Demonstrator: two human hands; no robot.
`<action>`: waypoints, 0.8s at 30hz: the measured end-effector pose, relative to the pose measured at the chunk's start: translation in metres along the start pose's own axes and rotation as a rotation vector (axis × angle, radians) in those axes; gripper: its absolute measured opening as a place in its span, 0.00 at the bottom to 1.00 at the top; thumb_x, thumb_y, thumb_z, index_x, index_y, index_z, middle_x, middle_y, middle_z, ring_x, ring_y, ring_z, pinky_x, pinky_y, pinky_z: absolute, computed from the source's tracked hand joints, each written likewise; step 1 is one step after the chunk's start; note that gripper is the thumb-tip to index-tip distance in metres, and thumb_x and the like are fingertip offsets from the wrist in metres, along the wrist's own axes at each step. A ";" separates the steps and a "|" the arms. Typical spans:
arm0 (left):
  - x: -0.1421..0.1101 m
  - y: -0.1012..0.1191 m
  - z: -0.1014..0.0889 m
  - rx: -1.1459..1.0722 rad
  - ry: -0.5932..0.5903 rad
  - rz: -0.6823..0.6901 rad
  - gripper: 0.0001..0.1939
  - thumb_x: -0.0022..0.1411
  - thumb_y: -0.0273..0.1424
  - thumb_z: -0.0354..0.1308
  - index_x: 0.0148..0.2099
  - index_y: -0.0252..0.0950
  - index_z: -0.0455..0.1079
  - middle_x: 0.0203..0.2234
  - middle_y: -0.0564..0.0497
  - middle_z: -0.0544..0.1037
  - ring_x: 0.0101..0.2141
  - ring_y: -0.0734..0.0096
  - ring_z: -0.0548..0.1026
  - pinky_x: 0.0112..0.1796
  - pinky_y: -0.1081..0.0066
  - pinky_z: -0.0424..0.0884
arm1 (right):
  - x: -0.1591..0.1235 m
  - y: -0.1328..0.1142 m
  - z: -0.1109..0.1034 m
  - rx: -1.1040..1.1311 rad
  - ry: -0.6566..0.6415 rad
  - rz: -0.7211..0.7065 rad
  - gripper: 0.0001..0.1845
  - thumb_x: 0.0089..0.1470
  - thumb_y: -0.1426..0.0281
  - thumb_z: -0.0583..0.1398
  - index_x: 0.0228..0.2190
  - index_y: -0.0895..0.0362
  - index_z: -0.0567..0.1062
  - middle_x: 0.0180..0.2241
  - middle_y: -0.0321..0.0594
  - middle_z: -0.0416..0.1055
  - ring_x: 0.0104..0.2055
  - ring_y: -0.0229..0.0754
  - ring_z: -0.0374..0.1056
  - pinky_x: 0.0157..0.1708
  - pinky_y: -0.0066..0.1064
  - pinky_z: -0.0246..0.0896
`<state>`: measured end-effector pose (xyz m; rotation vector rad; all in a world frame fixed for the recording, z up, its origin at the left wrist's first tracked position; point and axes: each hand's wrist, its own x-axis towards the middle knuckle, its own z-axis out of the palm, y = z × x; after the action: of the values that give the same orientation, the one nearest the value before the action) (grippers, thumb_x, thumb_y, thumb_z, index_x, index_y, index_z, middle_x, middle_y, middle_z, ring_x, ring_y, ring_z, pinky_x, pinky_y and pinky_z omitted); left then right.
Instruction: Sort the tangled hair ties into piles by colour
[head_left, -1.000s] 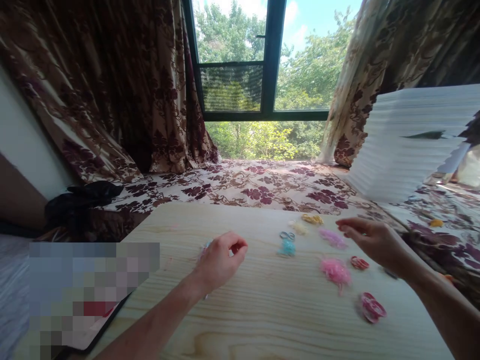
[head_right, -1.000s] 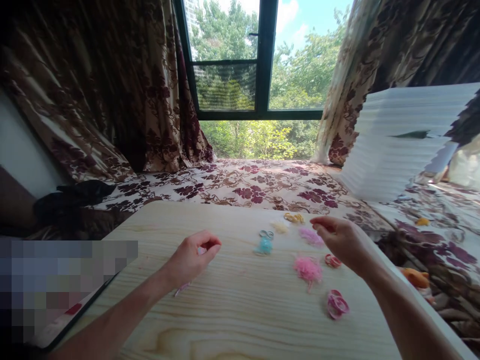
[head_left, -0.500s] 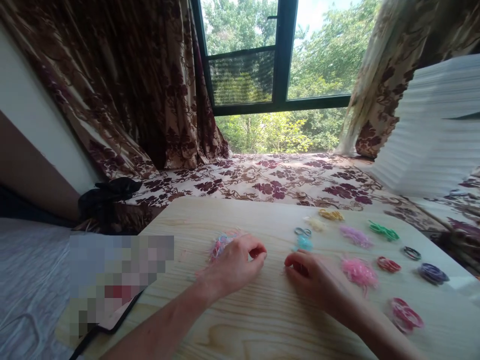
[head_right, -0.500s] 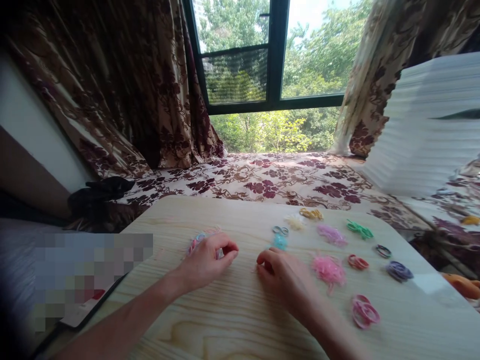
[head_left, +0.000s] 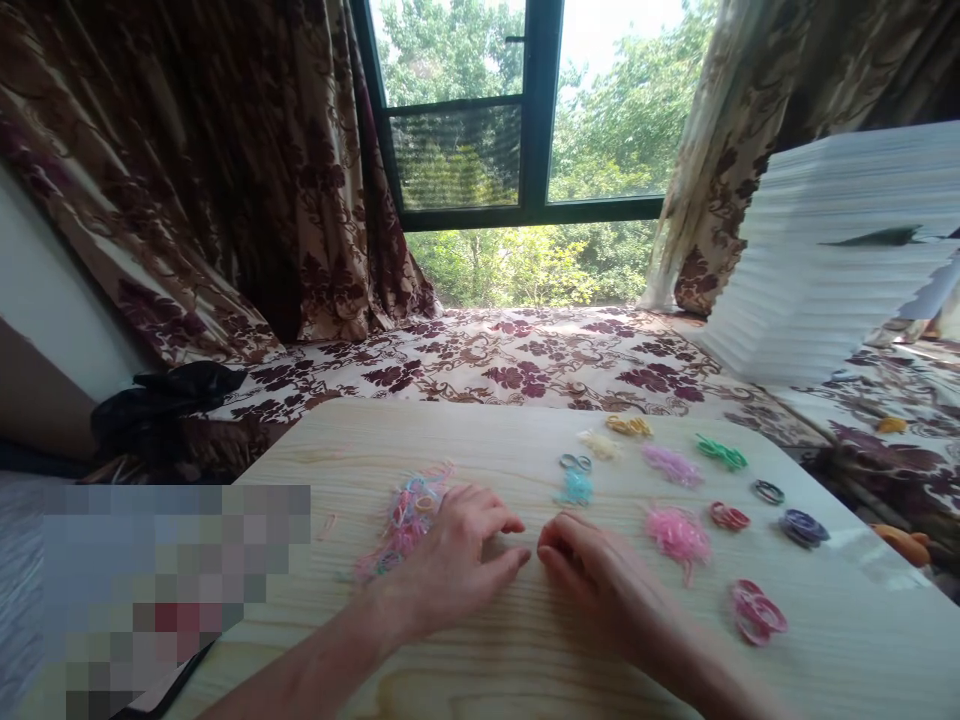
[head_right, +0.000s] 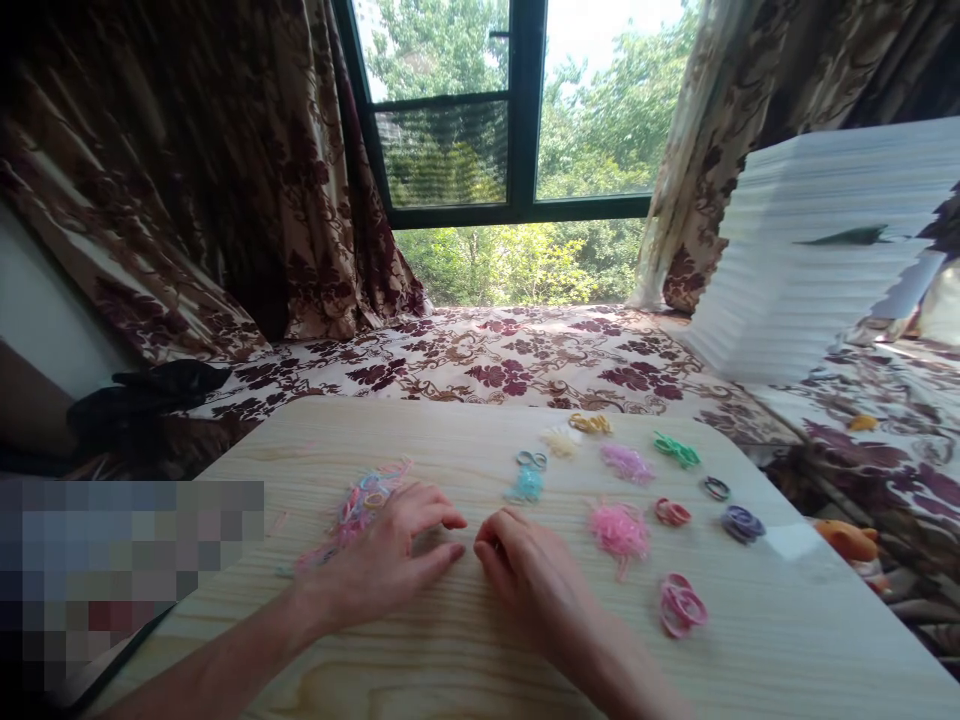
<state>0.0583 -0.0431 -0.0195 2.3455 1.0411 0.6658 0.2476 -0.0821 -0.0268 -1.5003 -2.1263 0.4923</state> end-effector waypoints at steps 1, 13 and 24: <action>0.000 0.000 0.001 0.007 -0.003 0.011 0.07 0.61 0.31 0.56 0.38 0.36 0.74 0.35 0.48 0.77 0.42 0.63 0.71 0.49 0.64 0.62 | 0.000 -0.001 0.000 0.026 -0.005 0.003 0.10 0.58 0.72 0.52 0.25 0.55 0.68 0.25 0.36 0.71 0.27 0.38 0.66 0.27 0.28 0.59; -0.001 0.008 -0.005 -0.102 -0.051 -0.124 0.07 0.61 0.29 0.54 0.31 0.36 0.71 0.31 0.51 0.75 0.39 0.68 0.70 0.44 0.69 0.63 | 0.005 0.000 0.006 0.339 -0.014 0.093 0.12 0.53 0.67 0.52 0.25 0.57 0.72 0.21 0.35 0.70 0.25 0.37 0.64 0.24 0.26 0.59; 0.001 0.010 -0.011 -0.122 -0.057 -0.205 0.09 0.61 0.32 0.53 0.31 0.37 0.72 0.31 0.52 0.76 0.40 0.68 0.71 0.45 0.71 0.63 | 0.003 0.003 0.002 0.440 -0.051 0.190 0.17 0.51 0.60 0.54 0.31 0.57 0.78 0.25 0.40 0.75 0.27 0.41 0.68 0.28 0.30 0.63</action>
<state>0.0576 -0.0461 -0.0044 2.1069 1.1622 0.5651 0.2476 -0.0785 -0.0294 -1.4431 -1.7645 1.0020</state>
